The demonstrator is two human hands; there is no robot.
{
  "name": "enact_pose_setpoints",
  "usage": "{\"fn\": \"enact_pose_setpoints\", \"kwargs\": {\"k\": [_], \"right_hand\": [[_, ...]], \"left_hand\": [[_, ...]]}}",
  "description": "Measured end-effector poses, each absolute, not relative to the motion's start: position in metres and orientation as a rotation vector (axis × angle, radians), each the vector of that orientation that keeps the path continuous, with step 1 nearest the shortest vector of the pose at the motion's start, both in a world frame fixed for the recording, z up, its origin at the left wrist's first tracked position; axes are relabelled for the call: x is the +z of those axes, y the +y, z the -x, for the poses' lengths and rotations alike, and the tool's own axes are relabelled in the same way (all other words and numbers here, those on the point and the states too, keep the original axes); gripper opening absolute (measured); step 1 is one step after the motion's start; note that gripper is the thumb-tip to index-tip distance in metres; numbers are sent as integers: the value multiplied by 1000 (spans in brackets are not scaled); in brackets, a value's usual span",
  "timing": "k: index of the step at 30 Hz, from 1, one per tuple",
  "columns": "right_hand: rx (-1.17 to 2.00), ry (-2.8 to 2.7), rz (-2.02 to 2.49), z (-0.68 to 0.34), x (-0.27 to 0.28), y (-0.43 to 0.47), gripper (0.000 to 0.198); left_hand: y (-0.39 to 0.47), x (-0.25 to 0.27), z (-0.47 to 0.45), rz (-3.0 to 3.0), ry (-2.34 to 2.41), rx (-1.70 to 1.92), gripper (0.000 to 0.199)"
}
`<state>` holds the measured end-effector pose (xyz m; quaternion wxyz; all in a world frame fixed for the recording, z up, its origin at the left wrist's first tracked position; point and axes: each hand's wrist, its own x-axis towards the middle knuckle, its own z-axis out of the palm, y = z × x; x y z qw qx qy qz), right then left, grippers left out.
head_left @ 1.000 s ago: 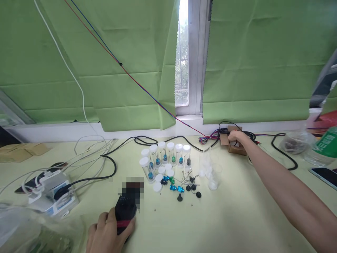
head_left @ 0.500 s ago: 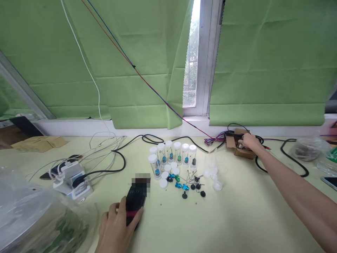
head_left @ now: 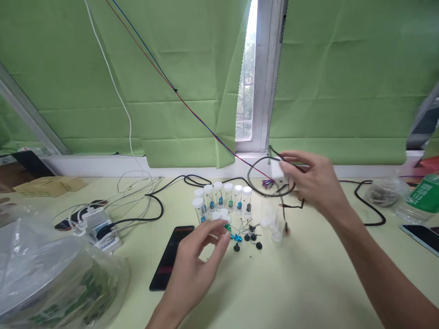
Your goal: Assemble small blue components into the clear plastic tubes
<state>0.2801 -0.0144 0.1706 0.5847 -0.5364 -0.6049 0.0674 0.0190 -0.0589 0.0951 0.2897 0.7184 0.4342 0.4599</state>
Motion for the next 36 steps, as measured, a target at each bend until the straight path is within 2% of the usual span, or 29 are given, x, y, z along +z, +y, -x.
{"fn": "enact_pose_setpoints", "kwargs": {"k": [7,13,16,20,25,30,36], "right_hand": [[71,-1654,865,-194,178,-52,23],[270,-1739,865,-170,137,-33,25],[355,-1772,893,-167,121,-21,23],[344,-1784,967,-168,114,-9,17],[356,-1740,1001,-172,119,0,27],[388,-1655,988,-174,130,2,29],[376,-1540,923,-175,145,-6,26]], "left_hand": [[-50,133,-47,-1550,671,1347,44],[-23,102,-39,-1244,628,1404,43],[-15,91,-31,-1204,640,1344,33],[-10,81,-15,-1161,632,1253,31],[-7,51,0,-1183,755,1144,49],[-14,27,1,-1358,959,1069,43],[-21,29,-5,-1731,1186,994,36]]}}
